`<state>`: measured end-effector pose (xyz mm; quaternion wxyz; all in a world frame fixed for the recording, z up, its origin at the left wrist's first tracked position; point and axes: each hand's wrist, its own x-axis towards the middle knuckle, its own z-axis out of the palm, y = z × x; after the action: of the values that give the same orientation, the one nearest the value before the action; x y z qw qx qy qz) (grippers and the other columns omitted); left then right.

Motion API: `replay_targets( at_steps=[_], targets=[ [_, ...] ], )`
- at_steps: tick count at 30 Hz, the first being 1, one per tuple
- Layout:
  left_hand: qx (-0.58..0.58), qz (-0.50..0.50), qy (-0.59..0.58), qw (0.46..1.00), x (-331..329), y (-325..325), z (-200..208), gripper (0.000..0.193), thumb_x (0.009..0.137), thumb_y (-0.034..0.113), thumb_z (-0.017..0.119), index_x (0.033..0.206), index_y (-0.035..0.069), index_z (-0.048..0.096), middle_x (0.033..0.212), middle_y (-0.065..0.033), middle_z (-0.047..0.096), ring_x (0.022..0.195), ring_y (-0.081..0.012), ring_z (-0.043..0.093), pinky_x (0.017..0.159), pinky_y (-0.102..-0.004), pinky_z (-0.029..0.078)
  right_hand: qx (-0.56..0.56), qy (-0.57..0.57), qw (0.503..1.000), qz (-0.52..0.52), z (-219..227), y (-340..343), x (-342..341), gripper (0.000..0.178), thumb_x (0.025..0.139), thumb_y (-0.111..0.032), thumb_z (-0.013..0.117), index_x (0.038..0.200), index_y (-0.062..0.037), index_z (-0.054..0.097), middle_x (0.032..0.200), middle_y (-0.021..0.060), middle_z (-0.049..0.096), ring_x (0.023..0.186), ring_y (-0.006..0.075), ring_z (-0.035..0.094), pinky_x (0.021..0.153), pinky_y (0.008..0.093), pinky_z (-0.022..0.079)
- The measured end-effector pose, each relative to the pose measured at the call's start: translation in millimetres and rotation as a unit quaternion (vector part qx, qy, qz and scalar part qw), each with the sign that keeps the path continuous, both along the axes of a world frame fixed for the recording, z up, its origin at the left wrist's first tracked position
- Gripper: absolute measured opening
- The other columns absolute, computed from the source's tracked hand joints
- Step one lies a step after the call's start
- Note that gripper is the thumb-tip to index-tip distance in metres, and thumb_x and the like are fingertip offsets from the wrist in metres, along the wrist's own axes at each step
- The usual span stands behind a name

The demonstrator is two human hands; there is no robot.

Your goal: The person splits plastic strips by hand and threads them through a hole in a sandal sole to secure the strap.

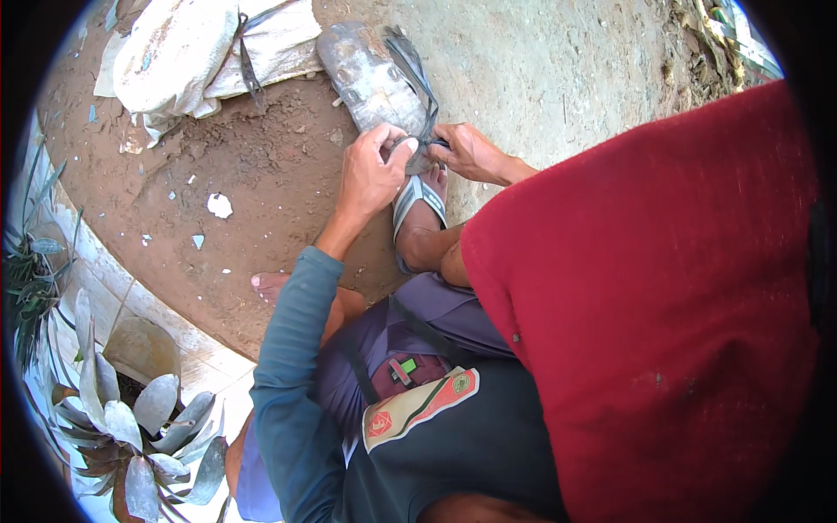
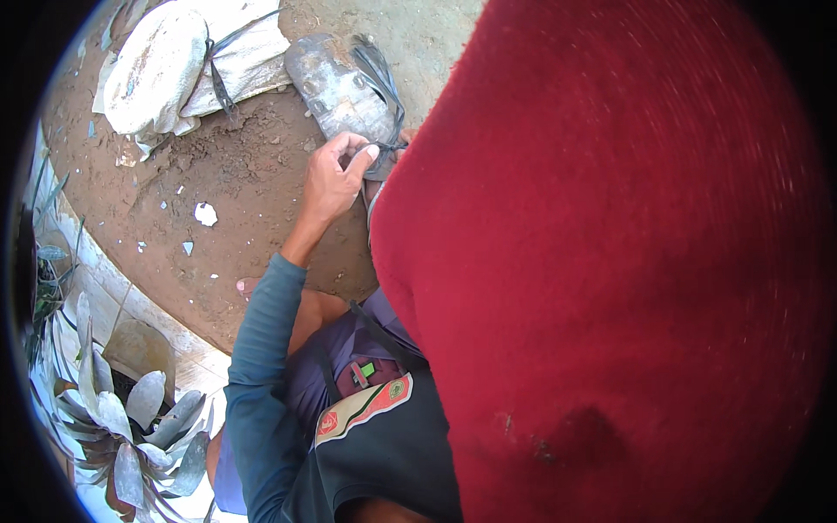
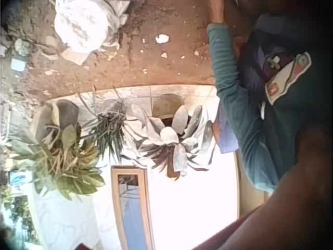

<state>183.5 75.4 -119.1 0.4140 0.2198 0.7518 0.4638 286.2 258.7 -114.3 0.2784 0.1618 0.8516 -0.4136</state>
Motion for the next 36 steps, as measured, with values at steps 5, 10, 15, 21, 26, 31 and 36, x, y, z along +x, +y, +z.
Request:
replay_targets(
  at_steps=[5,10,15,21,26,31,36],
  targets=[
    [0.102,0.094,-0.203,0.969,-1.6,0.8,-0.4,0.015,0.090,0.013,0.069,0.095,0.000,0.065,0.074,-0.0018,0.064,0.071,-0.0098,0.060,0.065,-0.0256,0.048,0.007,-0.009,1.000,-0.004,3.9,1.3,0.1,0.029,0.092,-0.023,0.061,0.086,0.0049,0.056,0.070,0.0253,0.055,0.062,0.0336,0.053,0.061,0.0442,0.044],
    [-0.008,0.003,0.001,1.000,-23.5,-6.2,10.8,0.023,0.086,0.020,0.072,0.093,-0.001,0.067,0.075,-0.0095,0.069,0.070,-0.0183,0.065,0.064,-0.0349,0.049,0.010,-0.013,1.000,0.005,5.9,0.3,-3.2,0.031,0.093,-0.025,0.062,0.087,0.0055,0.056,0.070,0.0263,0.055,0.063,0.0343,0.055,0.062,0.0444,0.045],
    [-0.061,-0.226,0.052,0.971,-64.4,-11.7,67.8,0.027,0.083,0.023,0.072,0.093,-0.002,0.068,0.079,-0.0161,0.068,0.068,-0.0235,0.065,0.063,-0.0395,0.047,0.001,0.004,1.000,-0.010,4.9,0.6,0.7,0.031,0.093,-0.024,0.063,0.089,0.0056,0.057,0.073,0.0270,0.058,0.066,0.0357,0.059,0.064,0.0455,0.046],
    [-0.060,-0.203,-0.066,0.975,-78.0,-25.8,65.9,0.027,0.086,0.024,0.068,0.098,0.000,0.069,0.081,-0.0155,0.069,0.067,-0.0264,0.063,0.065,-0.0401,0.049,-0.013,-0.010,1.000,-0.013,6.0,-3.1,-1.8,0.030,0.094,-0.025,0.062,0.089,0.0046,0.058,0.070,0.0232,0.057,0.063,0.0308,0.056,0.062,0.0436,0.045],
    [-0.281,-0.307,0.160,0.895,-86.0,-26.9,106.0,0.036,0.084,0.026,0.071,0.112,0.003,0.067,0.087,-0.0151,0.068,0.082,-0.0310,0.065,0.074,-0.0427,0.050,-0.001,-0.040,0.998,-0.047,9.6,3.1,2.7,0.030,0.094,-0.025,0.062,0.088,0.0037,0.059,0.065,0.0183,0.053,0.061,0.0217,0.050,0.059,0.0405,0.043],
    [-0.051,-0.198,0.303,0.931,-43.3,-18.4,70.2,0.046,0.077,0.029,0.076,0.113,0.004,0.064,0.105,-0.0124,0.061,0.104,-0.0302,0.056,0.087,-0.0427,0.045,-0.025,-0.041,0.996,-0.076,13.4,-5.7,-1.4,0.027,0.093,-0.023,0.063,0.089,0.0036,0.061,0.066,0.0162,0.053,0.062,0.0193,0.049,0.059,0.0403,0.043],
    [-0.028,-0.127,0.358,0.925,24.7,0.0,15.4,0.035,0.076,0.032,0.078,0.095,0.007,0.062,0.092,-0.0076,0.057,0.092,-0.0263,0.055,0.077,-0.0409,0.043,-0.039,-0.001,0.994,-0.104,9.7,-10.5,7.6,0.021,0.093,-0.018,0.063,0.095,0.0025,0.065,0.072,0.0137,0.060,0.065,0.0171,0.051,0.061,0.0384,0.045]
  ],
)
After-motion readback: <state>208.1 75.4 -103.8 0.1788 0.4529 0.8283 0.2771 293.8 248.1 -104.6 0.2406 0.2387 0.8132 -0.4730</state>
